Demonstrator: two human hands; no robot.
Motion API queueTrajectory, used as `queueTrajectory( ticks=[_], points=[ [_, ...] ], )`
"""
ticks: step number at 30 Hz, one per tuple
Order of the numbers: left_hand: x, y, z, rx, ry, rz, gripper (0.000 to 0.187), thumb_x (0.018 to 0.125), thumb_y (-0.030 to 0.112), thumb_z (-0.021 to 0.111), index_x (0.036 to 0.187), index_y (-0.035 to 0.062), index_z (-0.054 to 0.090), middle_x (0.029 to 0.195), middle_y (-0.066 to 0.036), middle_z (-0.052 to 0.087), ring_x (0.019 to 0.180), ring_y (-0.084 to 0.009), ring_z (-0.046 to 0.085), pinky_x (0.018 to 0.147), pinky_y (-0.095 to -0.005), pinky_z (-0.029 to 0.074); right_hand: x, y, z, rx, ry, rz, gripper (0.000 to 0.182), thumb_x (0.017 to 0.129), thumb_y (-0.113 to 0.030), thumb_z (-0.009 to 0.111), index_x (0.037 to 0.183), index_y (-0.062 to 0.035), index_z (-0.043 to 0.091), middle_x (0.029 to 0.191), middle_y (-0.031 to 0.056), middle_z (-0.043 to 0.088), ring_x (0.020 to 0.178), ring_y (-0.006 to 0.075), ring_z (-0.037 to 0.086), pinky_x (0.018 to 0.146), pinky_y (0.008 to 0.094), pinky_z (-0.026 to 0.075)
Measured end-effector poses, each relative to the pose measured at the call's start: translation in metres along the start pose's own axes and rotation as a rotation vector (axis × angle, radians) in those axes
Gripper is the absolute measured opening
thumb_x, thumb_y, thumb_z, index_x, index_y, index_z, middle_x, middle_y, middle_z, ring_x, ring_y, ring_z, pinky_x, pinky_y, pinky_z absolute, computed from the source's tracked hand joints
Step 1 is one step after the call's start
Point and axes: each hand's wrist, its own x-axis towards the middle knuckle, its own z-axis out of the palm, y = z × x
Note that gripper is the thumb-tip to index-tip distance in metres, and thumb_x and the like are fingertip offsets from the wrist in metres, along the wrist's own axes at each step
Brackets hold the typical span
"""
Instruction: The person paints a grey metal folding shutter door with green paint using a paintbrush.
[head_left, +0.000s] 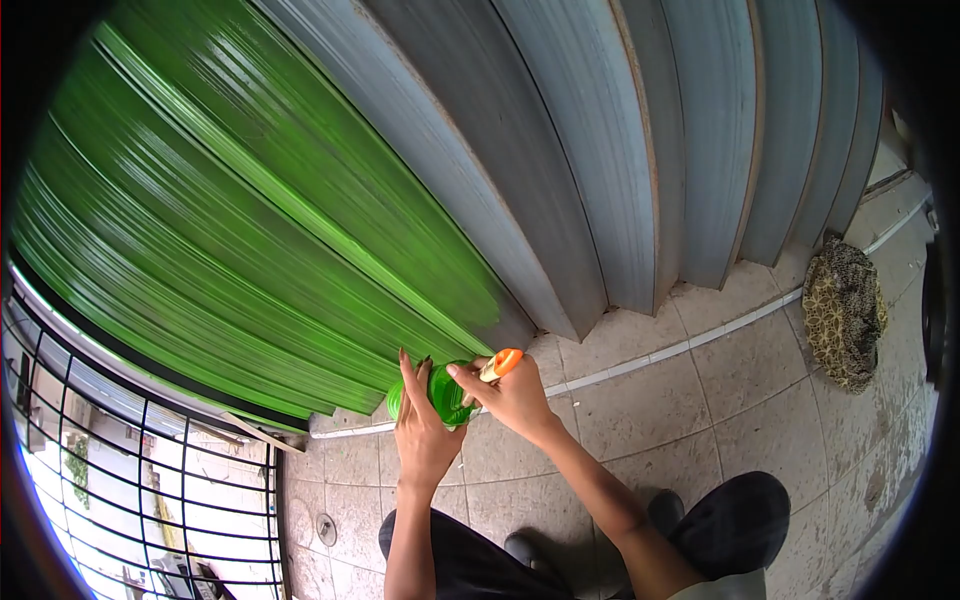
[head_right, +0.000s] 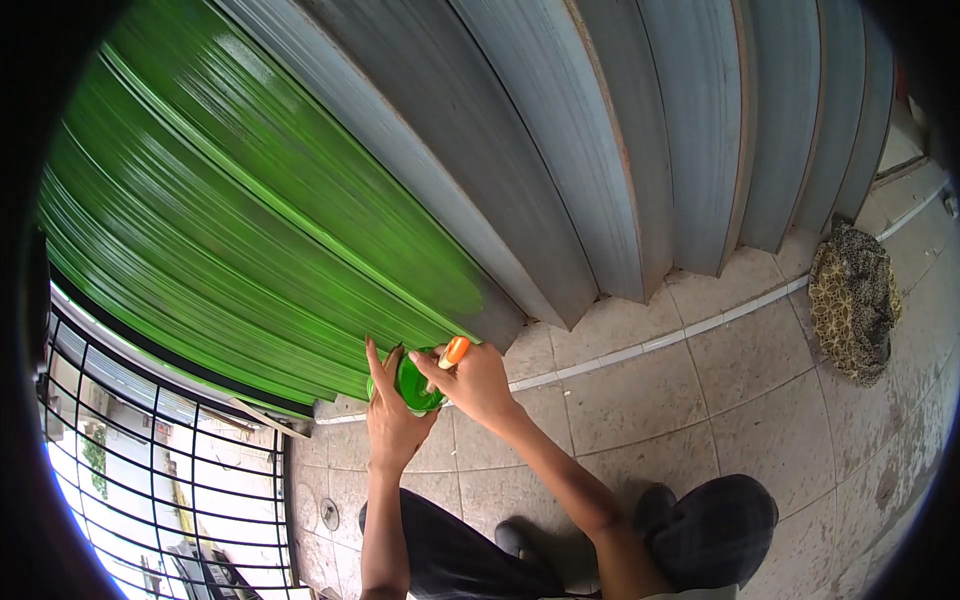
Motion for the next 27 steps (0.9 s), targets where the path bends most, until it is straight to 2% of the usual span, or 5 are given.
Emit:
queueTrajectory(
  ticks=[10, 13, 22, 25, 27],
  points=[
    [-0.001, 0.000, -0.001, 0.016, 0.016, 0.033, 0.108, 0.063, 0.000, 0.074, 0.143, -0.0046, 0.002, 0.127, -0.025, 0.050, 0.113, -0.0415, 0.051, 0.093, -0.0410, 0.046, -0.005, 0.011, 0.012, -0.285, 0.010, -0.175, 0.030, 0.085, -0.025, 0.065, 0.064, -0.0031, 0.064, 0.050, 0.0044, 0.059, 0.045, 0.0185, 0.057, 0.044, 0.0306, 0.041],
    [-0.002, 0.000, -0.002, -0.013, 0.018, -0.003, 0.108, 0.063, 0.000, 0.074, 0.143, -0.0045, 0.001, 0.126, -0.025, 0.050, 0.113, -0.0417, 0.051, 0.092, -0.0412, 0.046, -0.004, 0.000, 0.010, -0.075, -0.028, -0.093, 0.032, 0.085, -0.025, 0.065, 0.062, -0.0037, 0.062, 0.050, 0.0051, 0.057, 0.045, 0.0219, 0.056, 0.044, 0.0324, 0.041],
    [-0.004, 0.001, -0.005, -0.027, 0.014, -0.017, 0.107, 0.064, 0.002, 0.074, 0.143, -0.0031, 0.001, 0.126, -0.024, 0.051, 0.111, -0.0406, 0.053, 0.088, -0.0410, 0.048, -0.007, 0.007, 0.014, -0.309, -0.085, -0.154, 0.031, 0.082, -0.028, 0.066, 0.063, -0.0044, 0.062, 0.050, 0.0090, 0.054, 0.048, 0.0276, 0.054, 0.048, 0.0361, 0.043],
    [-0.005, -0.005, -0.002, -0.033, 0.010, -0.037, 0.121, 0.058, 0.006, 0.080, 0.146, 0.0077, -0.004, 0.128, -0.020, 0.051, 0.113, -0.0388, 0.053, 0.087, -0.0407, 0.050, -0.008, 0.005, 0.014, -0.288, -0.081, -0.184, 0.032, 0.082, -0.029, 0.066, 0.063, -0.0047, 0.062, 0.050, 0.0091, 0.054, 0.049, 0.0279, 0.054, 0.050, 0.0373, 0.043],
    [-0.005, -0.001, -0.005, -0.039, 0.012, -0.026, 0.112, 0.062, 0.003, 0.075, 0.144, 0.0010, -0.001, 0.126, -0.023, 0.051, 0.112, -0.0400, 0.053, 0.088, -0.0408, 0.049, -0.009, 0.004, 0.014, -0.315, -0.066, -0.194, 0.032, 0.083, -0.029, 0.066, 0.063, -0.0046, 0.062, 0.050, 0.0092, 0.054, 0.048, 0.0283, 0.053, 0.049, 0.0367, 0.043]
  ],
)
